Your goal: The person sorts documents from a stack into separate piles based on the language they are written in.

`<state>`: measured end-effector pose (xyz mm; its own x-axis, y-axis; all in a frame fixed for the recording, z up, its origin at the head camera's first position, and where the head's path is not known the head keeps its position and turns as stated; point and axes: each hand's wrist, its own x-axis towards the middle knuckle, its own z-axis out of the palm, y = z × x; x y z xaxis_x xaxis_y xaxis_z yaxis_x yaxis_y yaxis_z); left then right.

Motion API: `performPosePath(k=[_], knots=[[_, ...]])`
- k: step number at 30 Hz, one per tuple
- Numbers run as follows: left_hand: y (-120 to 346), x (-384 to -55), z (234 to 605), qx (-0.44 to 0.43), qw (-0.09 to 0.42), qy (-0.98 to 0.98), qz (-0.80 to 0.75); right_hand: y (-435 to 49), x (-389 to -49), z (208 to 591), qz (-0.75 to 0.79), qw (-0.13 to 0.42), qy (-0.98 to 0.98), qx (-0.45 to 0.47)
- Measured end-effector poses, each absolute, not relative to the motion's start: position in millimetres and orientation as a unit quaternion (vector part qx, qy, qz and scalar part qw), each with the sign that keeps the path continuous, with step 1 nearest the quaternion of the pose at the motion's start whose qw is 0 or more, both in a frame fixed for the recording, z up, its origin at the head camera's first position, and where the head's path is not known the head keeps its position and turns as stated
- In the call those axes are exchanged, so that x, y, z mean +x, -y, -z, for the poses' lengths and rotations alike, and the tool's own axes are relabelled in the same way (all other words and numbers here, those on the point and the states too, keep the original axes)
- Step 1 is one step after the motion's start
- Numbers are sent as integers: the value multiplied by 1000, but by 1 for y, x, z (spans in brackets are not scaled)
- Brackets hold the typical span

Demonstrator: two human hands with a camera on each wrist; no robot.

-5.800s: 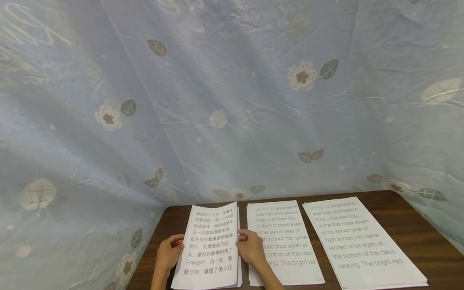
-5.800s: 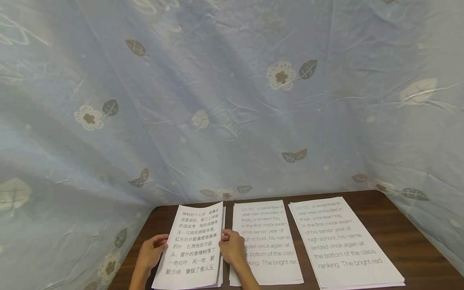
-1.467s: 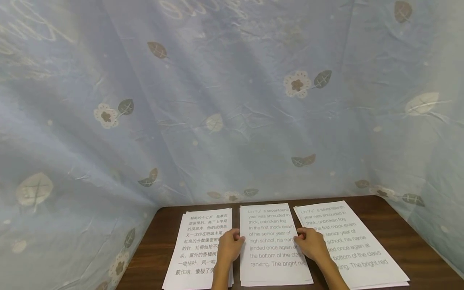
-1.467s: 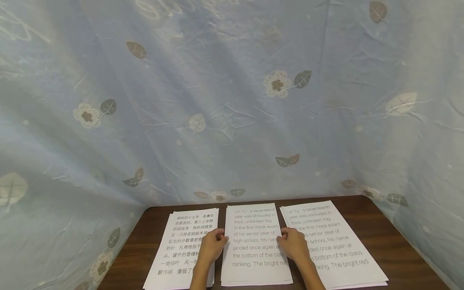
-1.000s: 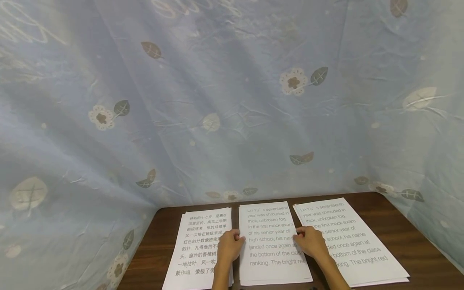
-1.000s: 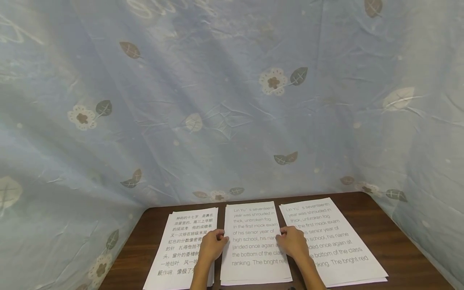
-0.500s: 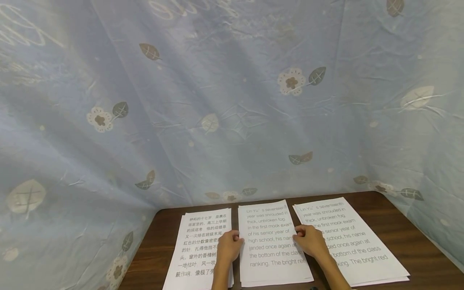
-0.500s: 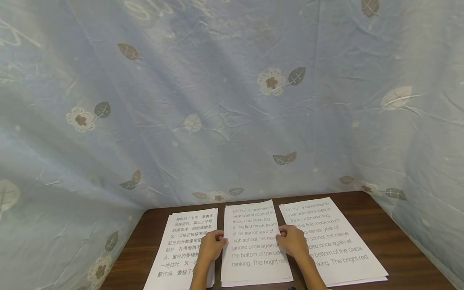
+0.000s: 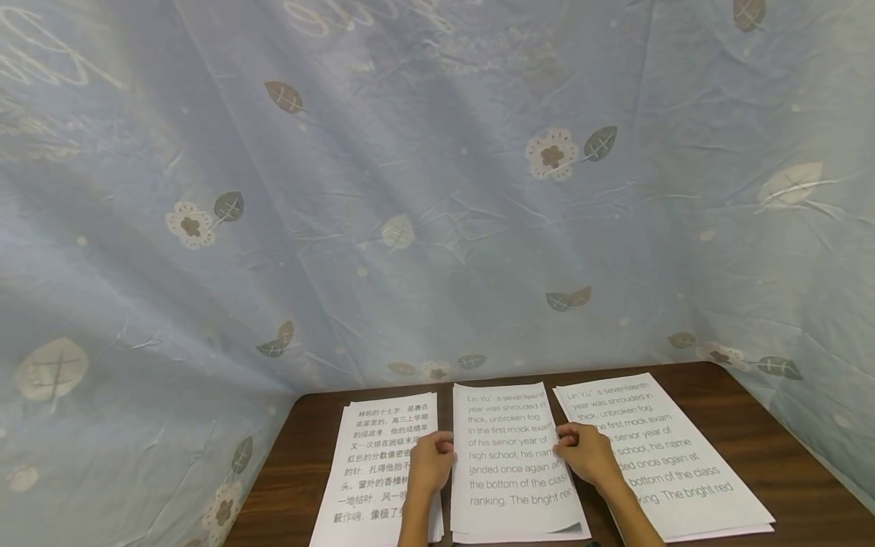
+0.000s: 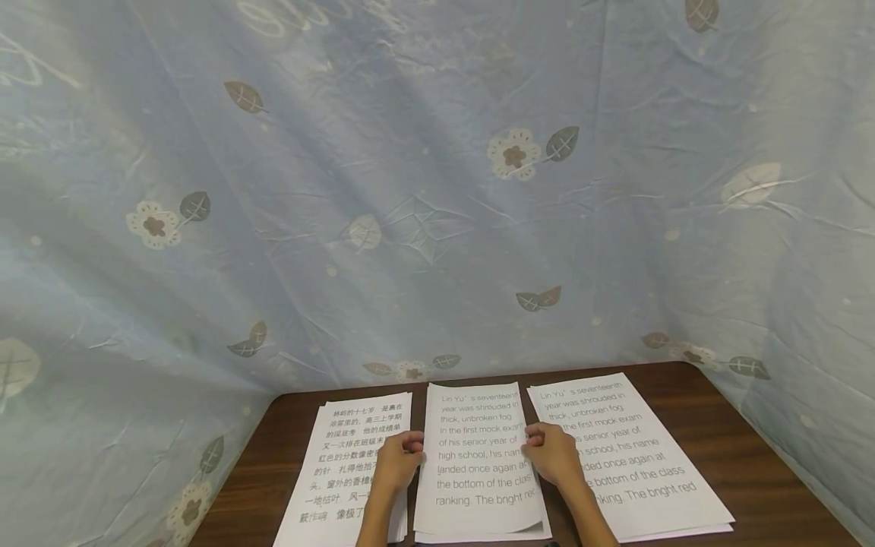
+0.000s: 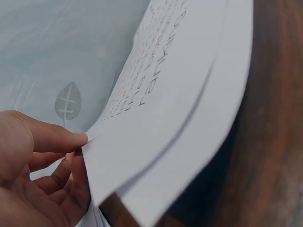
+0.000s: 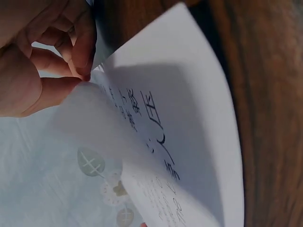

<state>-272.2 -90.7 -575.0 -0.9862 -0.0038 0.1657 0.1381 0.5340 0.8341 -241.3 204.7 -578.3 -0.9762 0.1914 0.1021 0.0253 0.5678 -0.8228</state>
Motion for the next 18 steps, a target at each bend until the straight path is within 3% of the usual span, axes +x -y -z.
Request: performPosePath(k=[18], knots=[[87,-268,567,-24,74,855,512,-203,-242,576,-520,71,849,-58]])
